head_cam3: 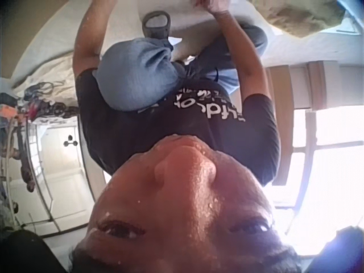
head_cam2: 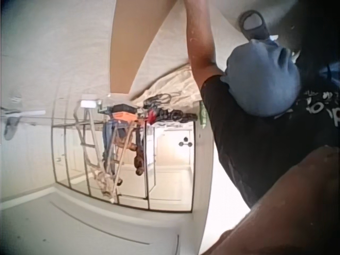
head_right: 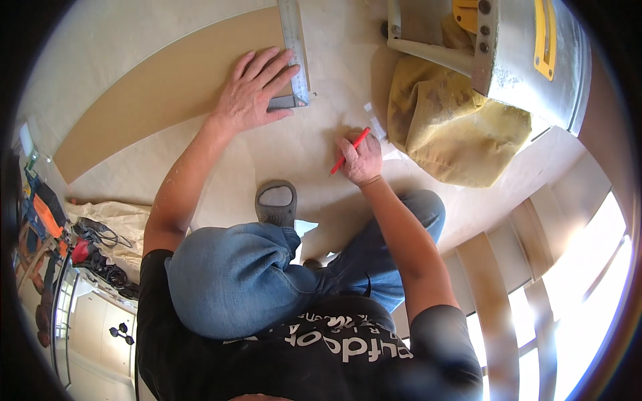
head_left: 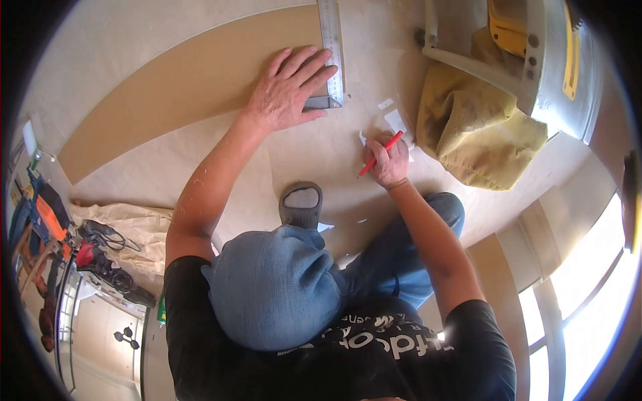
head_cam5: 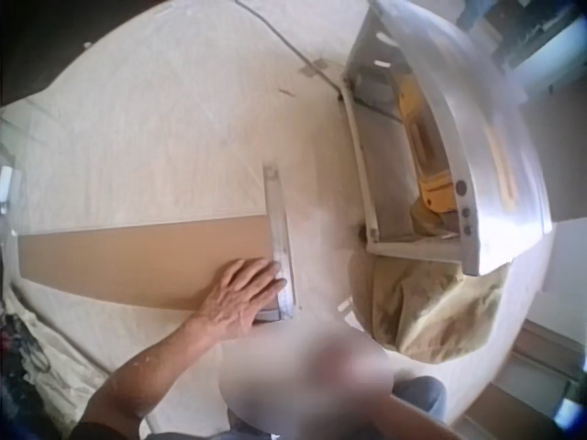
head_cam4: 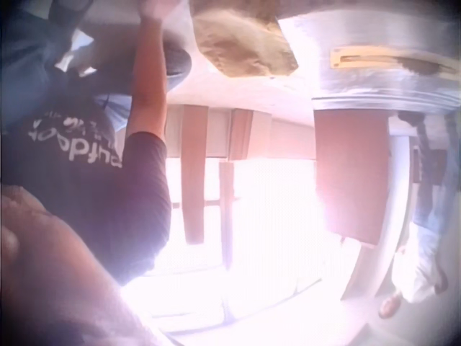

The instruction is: The person measures and marks a flooring board using a square and a pencil, then feeds the board into a table saw to cut it.

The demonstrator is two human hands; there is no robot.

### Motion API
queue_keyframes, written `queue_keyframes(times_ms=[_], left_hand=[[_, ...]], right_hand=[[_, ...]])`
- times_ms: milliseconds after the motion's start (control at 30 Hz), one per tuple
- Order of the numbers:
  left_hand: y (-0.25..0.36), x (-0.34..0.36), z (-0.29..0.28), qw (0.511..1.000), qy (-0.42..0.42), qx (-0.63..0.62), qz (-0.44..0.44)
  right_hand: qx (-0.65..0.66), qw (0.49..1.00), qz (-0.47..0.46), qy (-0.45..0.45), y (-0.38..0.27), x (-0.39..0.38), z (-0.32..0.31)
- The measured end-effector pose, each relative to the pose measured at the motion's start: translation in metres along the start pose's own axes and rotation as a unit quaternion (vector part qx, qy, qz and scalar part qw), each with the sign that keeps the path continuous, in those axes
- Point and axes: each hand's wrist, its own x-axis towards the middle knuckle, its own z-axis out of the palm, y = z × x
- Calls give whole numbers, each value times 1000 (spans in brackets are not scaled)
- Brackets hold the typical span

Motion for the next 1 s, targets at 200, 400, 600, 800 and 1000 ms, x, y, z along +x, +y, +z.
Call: queue_keyframes(times_ms=[200,400,600,800,1000], left_hand=[[0,1,-1,1000,-8,-12,-10],[-2,2,1,1000,-17,-9,-14],[-3,1,1,1000,-8,-22,-14],[-5,-1,1,999,-18,-36,-12],[-5,1,-1,999,-4,-47,-11]], right_hand=[[-1,1000,5,0,-3,2,-1],[-6,1000,12,-10,2,-2,2],[170,967,184,-43,-15,17,-18],[200,969,143,15,-31,133,-56],[295,914,275,42,-42,191,-47]])
